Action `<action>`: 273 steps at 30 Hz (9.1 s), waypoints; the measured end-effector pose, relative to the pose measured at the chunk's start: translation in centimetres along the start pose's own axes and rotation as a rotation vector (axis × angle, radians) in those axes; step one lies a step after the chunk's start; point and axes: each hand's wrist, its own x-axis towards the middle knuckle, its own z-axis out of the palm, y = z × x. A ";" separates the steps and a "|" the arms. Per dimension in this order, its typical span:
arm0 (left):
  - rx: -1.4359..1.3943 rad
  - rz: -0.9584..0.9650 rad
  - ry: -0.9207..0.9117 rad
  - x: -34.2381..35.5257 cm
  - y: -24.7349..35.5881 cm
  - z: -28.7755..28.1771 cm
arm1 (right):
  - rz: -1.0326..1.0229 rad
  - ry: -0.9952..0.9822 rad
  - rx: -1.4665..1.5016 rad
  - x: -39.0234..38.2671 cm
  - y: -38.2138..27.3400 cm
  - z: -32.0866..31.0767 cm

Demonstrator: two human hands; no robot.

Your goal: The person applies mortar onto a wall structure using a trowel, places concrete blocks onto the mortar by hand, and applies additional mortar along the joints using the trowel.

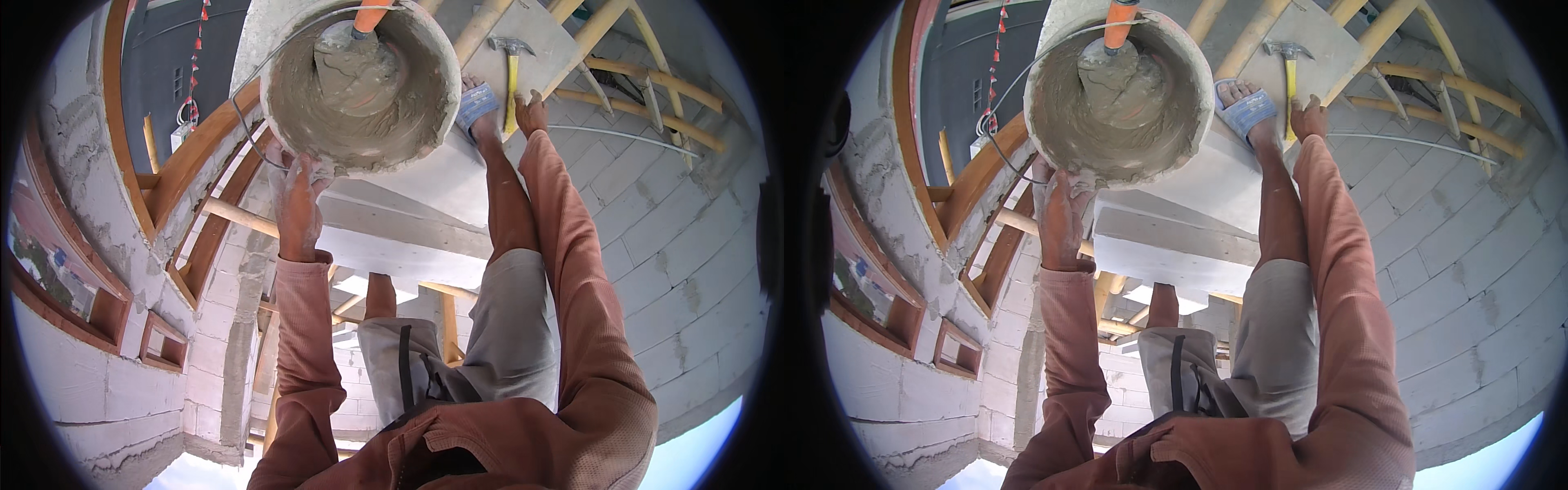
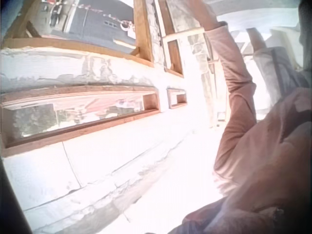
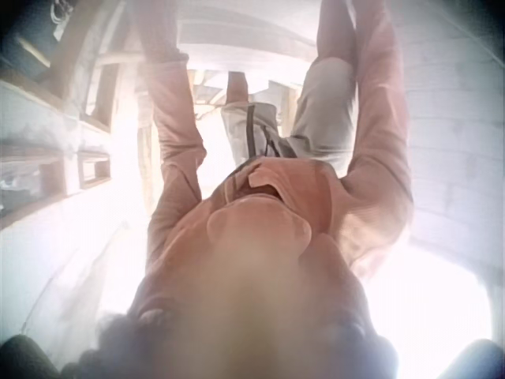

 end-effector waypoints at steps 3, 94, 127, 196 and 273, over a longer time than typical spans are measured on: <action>0.301 -0.041 0.076 -5.9 2.0 -5.8 | 0.167 -0.543 0.883 -8.8 -12.1 -7.2; -0.741 0.454 0.194 -50.1 14.8 -24.8 | -1.986 0.194 -0.447 -58.8 -44.8 -57.4; -0.556 0.544 0.265 -52.2 14.1 -23.9 | -1.984 0.476 -0.921 -70.8 -39.8 -52.1; -1.706 0.241 0.154 -50.2 9.1 -13.9 | -2.218 0.801 0.149 -49.5 -75.5 -86.4; -1.641 0.171 0.282 -49.6 2.7 -13.9 | -2.104 0.678 0.514 -51.2 -77.3 -82.3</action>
